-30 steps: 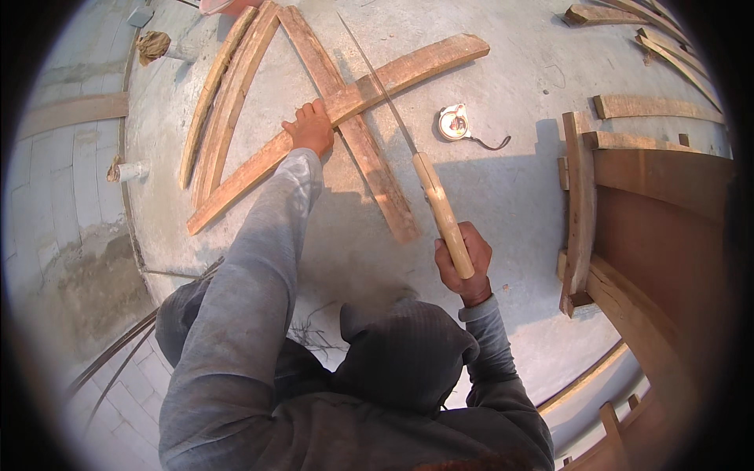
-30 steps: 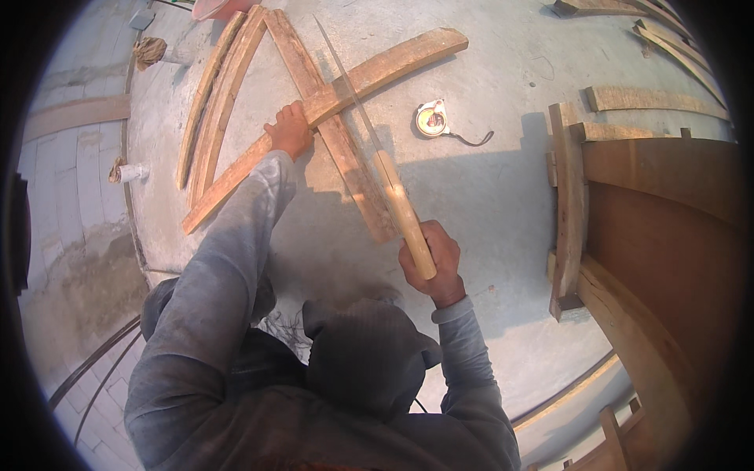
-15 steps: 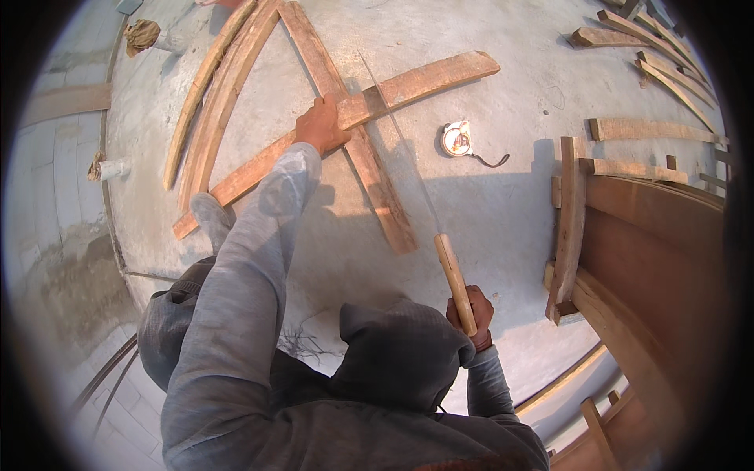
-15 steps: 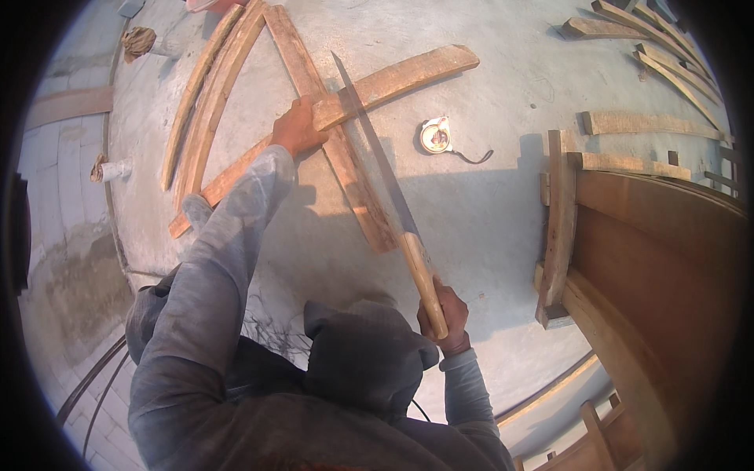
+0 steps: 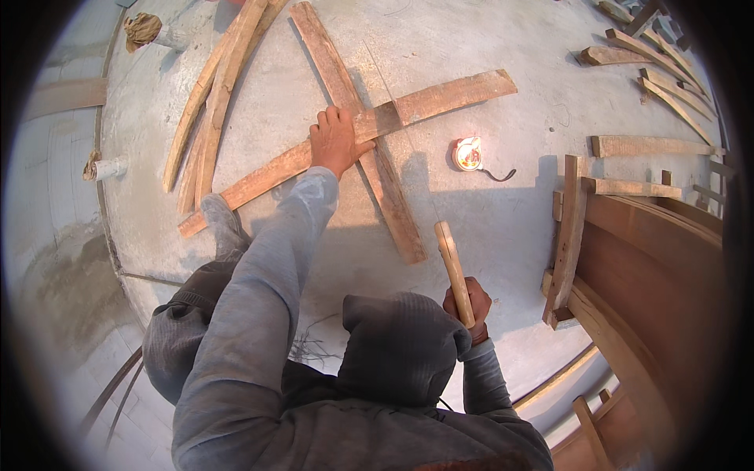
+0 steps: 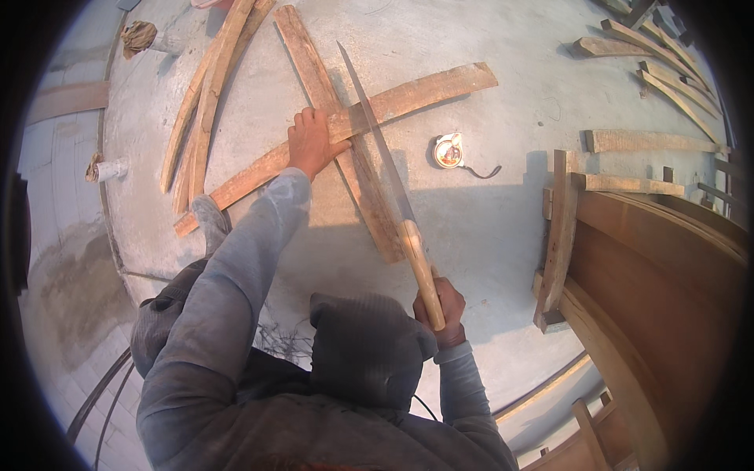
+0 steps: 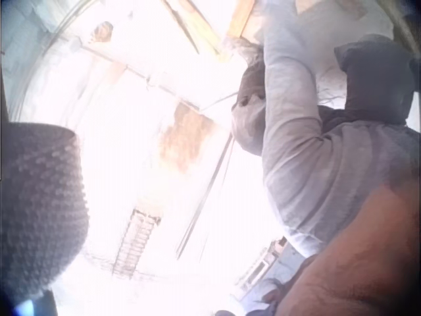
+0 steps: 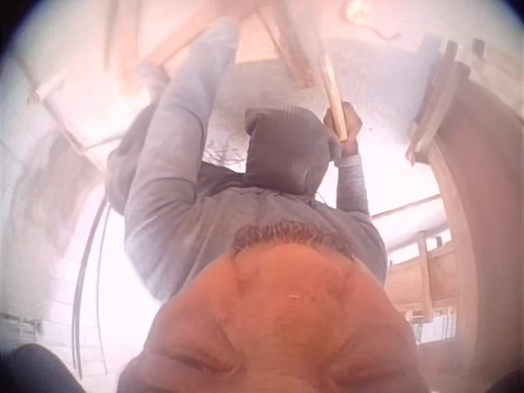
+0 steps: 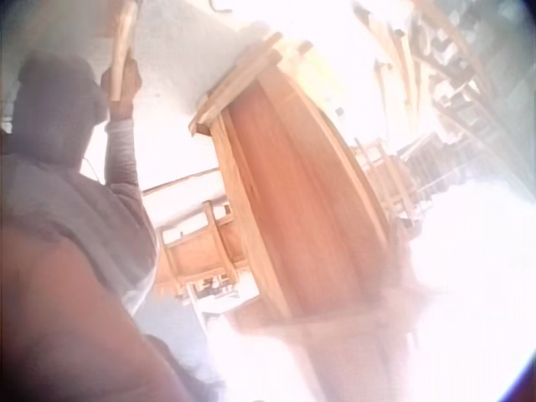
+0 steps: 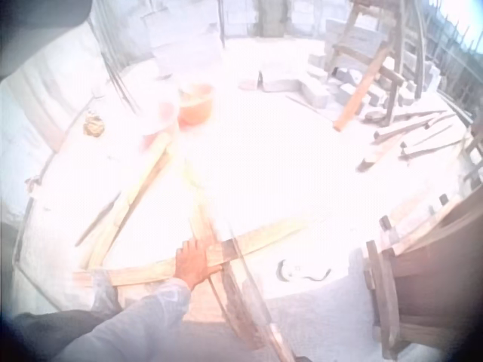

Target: The person sits on the floor and uses a hand saw to cut several wooden planks into smaller pieces. They repeatedly position the planks, saw through them, and set the cut pieces aside. A trowel is briefly used to scrape the saw blade.

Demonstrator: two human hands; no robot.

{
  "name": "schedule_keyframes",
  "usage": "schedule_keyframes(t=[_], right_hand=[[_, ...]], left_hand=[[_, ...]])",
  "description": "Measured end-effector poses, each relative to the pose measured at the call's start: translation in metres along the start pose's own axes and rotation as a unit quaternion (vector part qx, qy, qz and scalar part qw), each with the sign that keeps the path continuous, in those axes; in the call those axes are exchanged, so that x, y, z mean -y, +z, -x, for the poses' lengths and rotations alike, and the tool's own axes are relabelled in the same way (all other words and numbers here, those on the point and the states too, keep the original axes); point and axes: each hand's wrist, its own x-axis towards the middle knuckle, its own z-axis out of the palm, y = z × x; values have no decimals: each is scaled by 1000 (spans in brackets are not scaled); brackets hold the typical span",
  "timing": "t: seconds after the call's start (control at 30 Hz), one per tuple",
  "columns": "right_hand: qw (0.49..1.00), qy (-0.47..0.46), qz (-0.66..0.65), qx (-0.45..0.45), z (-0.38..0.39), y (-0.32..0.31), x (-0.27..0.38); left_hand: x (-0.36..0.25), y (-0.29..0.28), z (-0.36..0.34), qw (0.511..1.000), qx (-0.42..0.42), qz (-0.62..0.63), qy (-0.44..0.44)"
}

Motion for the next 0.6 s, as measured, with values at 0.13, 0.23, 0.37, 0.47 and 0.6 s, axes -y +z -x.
schedule_keyframes(t=[0.13, 0.23, 0.37, 0.47, 0.6], right_hand=[[993, 41, 59, 94, 39, -34, 4], [996, -60, -69, -5, -75, 24, 23], [993, -41, -104, -24, -143, 67, 31], [996, -19, -87, 1, -70, 43, 20], [996, 34, 43, 65, 37, -31, 23]], left_hand=[[0, 10, 4, 996, -90, -11, 16], [-9, 5, -1, 999, -51, 8, 3], [-10, 1, -5, 999, -34, 21, 32], [3, 4, -3, 994, -58, 28, 86], [-4, -4, -6, 996, -45, 43, 61]])
